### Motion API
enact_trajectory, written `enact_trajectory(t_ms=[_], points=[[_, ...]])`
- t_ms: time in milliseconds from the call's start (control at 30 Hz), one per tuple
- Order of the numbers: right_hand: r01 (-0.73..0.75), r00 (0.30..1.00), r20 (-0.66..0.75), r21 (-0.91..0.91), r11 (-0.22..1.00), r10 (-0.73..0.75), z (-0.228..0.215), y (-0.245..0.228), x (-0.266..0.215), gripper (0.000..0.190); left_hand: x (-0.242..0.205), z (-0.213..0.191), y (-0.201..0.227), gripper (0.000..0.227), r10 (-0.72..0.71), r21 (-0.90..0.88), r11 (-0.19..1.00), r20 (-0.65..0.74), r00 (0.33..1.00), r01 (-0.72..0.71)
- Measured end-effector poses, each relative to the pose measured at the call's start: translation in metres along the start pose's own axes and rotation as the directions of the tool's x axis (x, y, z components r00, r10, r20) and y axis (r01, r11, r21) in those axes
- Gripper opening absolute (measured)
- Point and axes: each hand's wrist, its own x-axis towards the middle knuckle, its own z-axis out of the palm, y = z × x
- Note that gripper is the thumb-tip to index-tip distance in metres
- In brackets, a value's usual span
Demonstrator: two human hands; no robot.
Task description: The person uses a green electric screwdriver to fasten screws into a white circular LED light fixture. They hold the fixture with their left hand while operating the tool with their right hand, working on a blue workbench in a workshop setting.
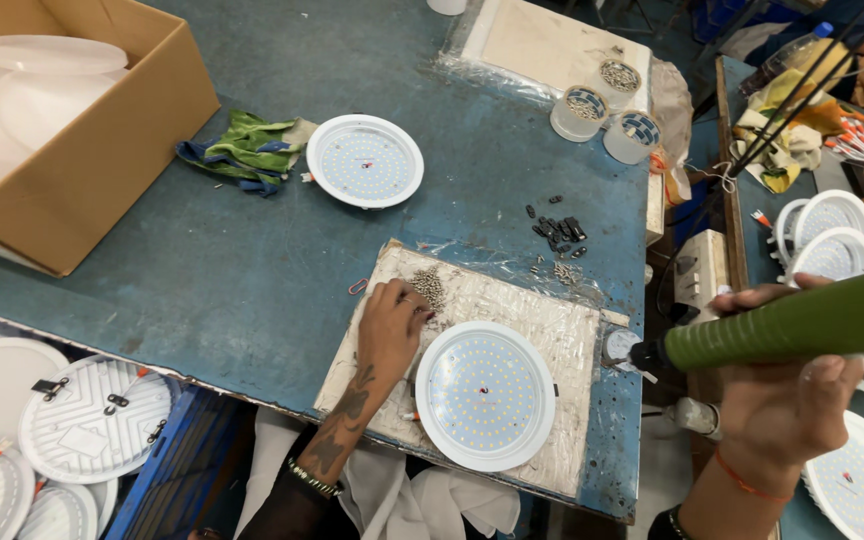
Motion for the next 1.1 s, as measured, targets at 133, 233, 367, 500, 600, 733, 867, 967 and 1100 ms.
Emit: enact_trajectory(t_ms=[133, 233, 367, 500, 600, 733, 867, 967, 1100], points=[[-0.045, 0.999, 0.016, 0.148, 0.988, 0.043, -0.006, 0.006, -0.008, 0.064, -0.001, -0.013, 0.009, 0.01, -0.095, -0.129, 0.988, -0.068, 0.993, 0.086], [-0.056, 0.998, 0.022, 0.199, 0.978, 0.052, -0.006, 0.01, -0.012, 0.076, -0.005, -0.024, 0.021, 0.009, -0.27, -0.324, 0.908, 0.037, 0.962, 0.267], [-0.145, 0.989, 0.034, 0.399, 0.906, 0.143, 0.0, 0.009, -0.019, 0.091, -0.018, -0.031, 0.037, 0.009, -0.234, -0.312, 0.92, 0.052, 0.971, 0.238], [-0.176, 0.983, 0.019, 0.381, 0.908, 0.182, 0.016, 0.004, -0.025, 0.093, -0.02, -0.035, 0.038, 0.012, -0.03, -0.173, 0.985, -0.094, 0.995, 0.013], [-0.194, 0.975, -0.038, 0.331, 0.923, 0.218, 0.034, -0.002, -0.028, 0.093, -0.02, -0.035, 0.04, 0.015, -0.07, -0.278, 0.96, -0.119, 0.99, 0.035], [-0.217, 0.949, -0.158, 0.293, 0.931, 0.271, 0.06, -0.009, -0.039, 0.093, -0.033, -0.031, 0.06, 0.012, -0.114, -0.376, 0.922, -0.043, 0.993, 0.09], [-0.215, 0.944, -0.174, 0.315, 0.924, 0.279, 0.079, -0.013, -0.053, 0.086, -0.058, -0.016, 0.089, 0.014, -0.121, -0.573, 0.789, 0.205, 0.971, 0.219], [-0.191, 0.949, -0.163, 0.391, 0.9, 0.272, 0.084, -0.014, -0.058, 0.085, -0.073, -0.003, 0.094, 0.015, -0.185, -0.685, 0.548, 0.46, 0.868, 0.48], [-0.191, 0.936, -0.227, 0.316, 0.929, 0.27, 0.089, -0.017, -0.057, 0.092, -0.087, 0.006, 0.09, 0.011, -0.224, -0.781, 0.233, 0.537, 0.814, 0.579]])
